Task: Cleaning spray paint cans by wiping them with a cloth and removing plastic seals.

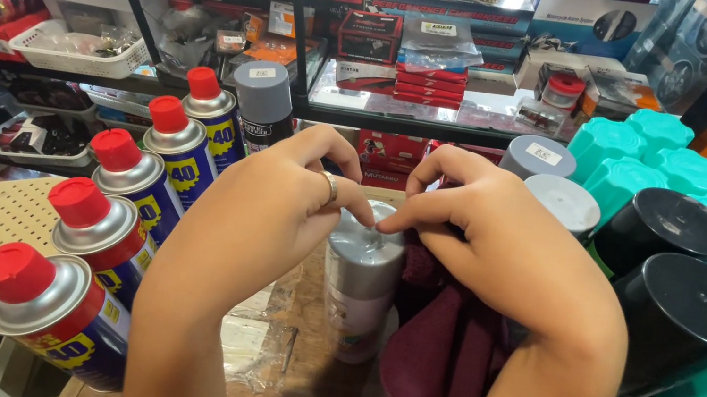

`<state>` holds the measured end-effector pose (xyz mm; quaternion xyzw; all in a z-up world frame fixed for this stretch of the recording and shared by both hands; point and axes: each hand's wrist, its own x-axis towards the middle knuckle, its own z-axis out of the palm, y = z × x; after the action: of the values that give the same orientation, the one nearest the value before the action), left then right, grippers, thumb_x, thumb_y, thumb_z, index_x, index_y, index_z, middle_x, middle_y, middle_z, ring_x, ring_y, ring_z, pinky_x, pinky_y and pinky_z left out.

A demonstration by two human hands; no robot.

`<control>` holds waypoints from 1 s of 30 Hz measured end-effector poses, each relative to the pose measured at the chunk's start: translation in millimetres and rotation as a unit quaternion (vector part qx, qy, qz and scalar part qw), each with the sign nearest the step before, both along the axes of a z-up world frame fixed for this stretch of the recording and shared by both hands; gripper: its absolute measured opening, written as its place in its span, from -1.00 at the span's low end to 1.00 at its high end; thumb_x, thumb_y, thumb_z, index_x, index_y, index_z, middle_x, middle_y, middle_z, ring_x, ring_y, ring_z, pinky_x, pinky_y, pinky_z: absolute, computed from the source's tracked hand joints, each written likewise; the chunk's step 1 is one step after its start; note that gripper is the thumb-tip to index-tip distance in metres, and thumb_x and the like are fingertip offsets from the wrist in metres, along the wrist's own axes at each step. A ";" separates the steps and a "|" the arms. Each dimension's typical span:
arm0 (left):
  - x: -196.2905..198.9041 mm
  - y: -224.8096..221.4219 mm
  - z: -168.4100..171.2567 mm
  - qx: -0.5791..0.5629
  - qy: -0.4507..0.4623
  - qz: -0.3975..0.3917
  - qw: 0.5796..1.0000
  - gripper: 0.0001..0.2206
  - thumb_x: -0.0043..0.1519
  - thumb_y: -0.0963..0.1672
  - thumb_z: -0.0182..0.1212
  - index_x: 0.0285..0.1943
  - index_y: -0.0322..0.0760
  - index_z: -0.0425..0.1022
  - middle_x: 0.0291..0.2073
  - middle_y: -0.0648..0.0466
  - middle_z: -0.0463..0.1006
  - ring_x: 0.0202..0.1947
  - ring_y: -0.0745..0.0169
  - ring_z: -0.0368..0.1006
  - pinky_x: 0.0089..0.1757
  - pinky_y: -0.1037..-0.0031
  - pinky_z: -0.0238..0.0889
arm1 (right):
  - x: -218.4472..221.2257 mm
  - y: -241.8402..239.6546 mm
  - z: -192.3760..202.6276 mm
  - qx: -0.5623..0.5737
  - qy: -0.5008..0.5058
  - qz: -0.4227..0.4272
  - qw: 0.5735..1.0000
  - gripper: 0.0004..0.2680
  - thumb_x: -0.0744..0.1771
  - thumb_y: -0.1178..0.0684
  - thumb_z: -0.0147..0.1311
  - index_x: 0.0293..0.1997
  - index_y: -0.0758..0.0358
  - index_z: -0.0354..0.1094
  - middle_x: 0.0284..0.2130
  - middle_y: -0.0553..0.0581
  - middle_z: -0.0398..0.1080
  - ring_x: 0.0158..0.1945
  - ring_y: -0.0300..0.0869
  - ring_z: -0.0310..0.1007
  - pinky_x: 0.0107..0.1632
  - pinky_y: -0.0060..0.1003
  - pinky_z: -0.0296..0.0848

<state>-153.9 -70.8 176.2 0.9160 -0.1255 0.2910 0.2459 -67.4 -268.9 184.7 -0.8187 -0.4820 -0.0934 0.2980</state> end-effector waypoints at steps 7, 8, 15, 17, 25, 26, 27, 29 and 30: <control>5.7 -0.2 -1.6 0.002 0.000 -0.026 1.000 -0.65 0.01 -0.31 0.11 -0.27 -0.06 0.77 -0.18 0.25 0.51 -0.49 0.34 0.41 -0.37 0.50 0.30 | 0.9 -2.9 -0.9 -0.012 0.001 -0.006 1.000 -0.80 0.17 0.24 0.15 -0.30 0.08 0.67 -0.25 -0.06 0.46 -0.35 -0.21 0.44 -0.30 -0.35 0.43; 6.8 -0.1 -2.6 0.011 -0.005 -0.013 1.000 -0.72 0.02 -0.29 0.15 -0.31 -0.09 0.76 -0.18 0.26 0.53 -0.49 0.31 0.42 -0.37 0.48 0.30 | 1.4 -2.8 -1.0 -0.008 0.004 -0.003 1.000 -0.79 0.17 0.24 0.15 -0.29 0.06 0.68 -0.24 -0.06 0.47 -0.34 -0.21 0.44 -0.28 -0.36 0.43; 5.8 0.5 -2.3 0.030 -0.014 -0.012 0.999 -0.82 0.04 -0.24 0.24 -0.46 -0.08 0.73 -0.17 0.28 0.52 -0.46 0.30 0.43 -0.33 0.45 0.29 | 0.6 -2.5 -0.3 -0.010 0.011 -0.002 1.000 -0.76 0.17 0.26 0.14 -0.26 0.04 0.69 -0.26 -0.07 0.47 -0.37 -0.23 0.44 -0.30 -0.37 0.43; 3.7 -0.7 -0.8 0.021 -0.010 -0.025 0.999 -0.83 0.02 -0.25 0.21 -0.47 -0.14 0.71 -0.16 0.25 0.52 -0.53 0.32 0.38 -0.39 0.47 0.27 | 0.3 -3.9 -0.6 -0.009 0.003 0.009 1.000 -0.79 0.18 0.22 0.16 -0.25 0.05 0.67 -0.24 -0.05 0.47 -0.35 -0.21 0.46 -0.29 -0.36 0.45; 3.1 2.3 -0.9 -0.006 0.038 -0.065 0.997 -0.89 -0.03 -0.13 0.26 -0.41 -0.24 0.64 -0.12 0.17 0.54 -0.43 0.21 0.45 -0.35 0.47 0.34 | 0.1 -2.5 1.2 -0.015 0.007 0.034 0.999 -0.87 0.19 0.05 0.33 -0.25 0.09 0.62 -0.20 -0.04 0.47 -0.34 -0.18 0.47 -0.29 -0.30 0.48; 4.0 4.1 -2.1 -0.017 0.058 -0.070 0.996 -0.88 -0.02 -0.13 0.26 -0.39 -0.23 0.64 -0.10 0.16 0.53 -0.36 0.20 0.47 -0.30 0.48 0.35 | 1.2 -1.9 1.1 -0.014 0.018 0.041 0.999 -0.86 0.19 0.05 0.35 -0.25 0.09 0.60 -0.20 -0.05 0.46 -0.31 -0.19 0.47 -0.25 -0.30 0.49; 4.9 6.0 -3.1 -0.027 0.077 -0.075 0.994 -0.87 -0.01 -0.12 0.26 -0.36 -0.23 0.63 -0.09 0.14 0.53 -0.29 0.20 0.49 -0.25 0.48 0.37 | 2.3 -1.2 1.0 -0.012 0.028 0.049 0.998 -0.85 0.19 0.05 0.36 -0.24 0.10 0.58 -0.20 -0.06 0.45 -0.28 -0.20 0.48 -0.20 -0.30 0.49; 8.1 8.5 -4.5 -0.027 0.077 -0.090 0.993 -0.87 -0.01 -0.13 0.26 -0.35 -0.23 0.63 -0.06 0.14 0.52 -0.26 0.21 0.49 -0.24 0.48 0.37 | 4.2 -0.5 -0.6 -0.008 0.041 0.065 0.997 -0.83 0.17 0.04 0.40 -0.25 0.11 0.58 -0.20 -0.06 0.44 -0.26 -0.21 0.47 -0.18 -0.31 0.48; 9.7 9.7 -5.3 -0.028 0.076 -0.104 0.991 -0.86 -0.01 -0.13 0.25 -0.33 -0.24 0.62 -0.03 0.14 0.52 -0.23 0.21 0.50 -0.22 0.48 0.37 | 5.2 -0.1 -1.4 -0.004 0.054 0.080 0.995 -0.81 0.15 0.03 0.44 -0.26 0.12 0.58 -0.19 -0.07 0.43 -0.23 -0.22 0.46 -0.15 -0.32 0.46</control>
<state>-144.1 -61.0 170.9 0.9102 -0.1930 0.1965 0.3094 -62.3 -269.0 183.3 -0.7823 -0.5296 -0.0228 0.3271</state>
